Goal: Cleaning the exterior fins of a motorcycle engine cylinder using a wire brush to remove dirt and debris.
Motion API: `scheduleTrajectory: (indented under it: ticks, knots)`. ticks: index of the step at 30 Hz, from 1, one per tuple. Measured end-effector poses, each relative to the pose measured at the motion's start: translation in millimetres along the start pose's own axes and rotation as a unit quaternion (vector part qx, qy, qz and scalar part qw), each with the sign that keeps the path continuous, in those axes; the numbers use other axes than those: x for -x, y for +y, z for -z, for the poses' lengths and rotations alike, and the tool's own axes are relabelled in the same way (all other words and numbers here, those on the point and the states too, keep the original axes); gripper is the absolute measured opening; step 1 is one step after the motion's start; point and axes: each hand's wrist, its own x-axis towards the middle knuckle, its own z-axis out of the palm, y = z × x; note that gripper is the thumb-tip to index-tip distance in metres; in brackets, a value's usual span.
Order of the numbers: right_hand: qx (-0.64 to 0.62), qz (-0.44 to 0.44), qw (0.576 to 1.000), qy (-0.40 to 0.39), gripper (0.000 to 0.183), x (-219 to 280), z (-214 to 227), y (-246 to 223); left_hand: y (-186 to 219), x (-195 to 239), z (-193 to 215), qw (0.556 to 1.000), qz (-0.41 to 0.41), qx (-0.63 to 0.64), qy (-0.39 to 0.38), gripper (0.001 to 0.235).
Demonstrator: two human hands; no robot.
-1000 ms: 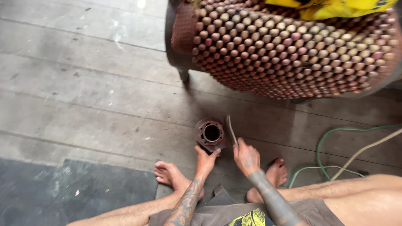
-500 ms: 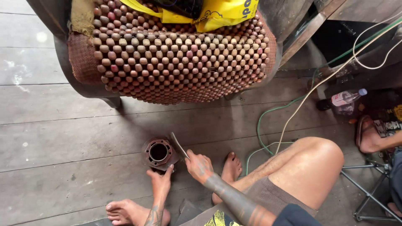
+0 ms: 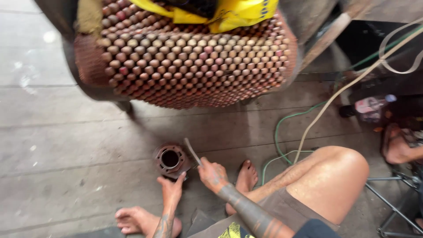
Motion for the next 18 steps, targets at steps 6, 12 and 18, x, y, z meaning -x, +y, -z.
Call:
scheduleTrajectory:
  ticks: [6, 12, 18]
  knots:
    - [0.017, -0.058, 0.991, -0.121, 0.04, -72.4, -21.9, -9.5, 44.1, 15.7, 20.4, 0.991, 0.088, 0.057, -0.082, 0.108]
    - [0.006, -0.086, 0.984, -0.153, 0.044, -27.4, 11.7, -13.7, 68.0, 32.3, 32.8, 0.986, 0.121, 0.023, -0.114, 0.121]
    - [0.001, -0.08, 0.986, -0.147, 0.047, -48.2, 2.7, -12.8, 59.1, 22.1, 32.4, 0.984, 0.125, 0.033, -0.122, 0.127]
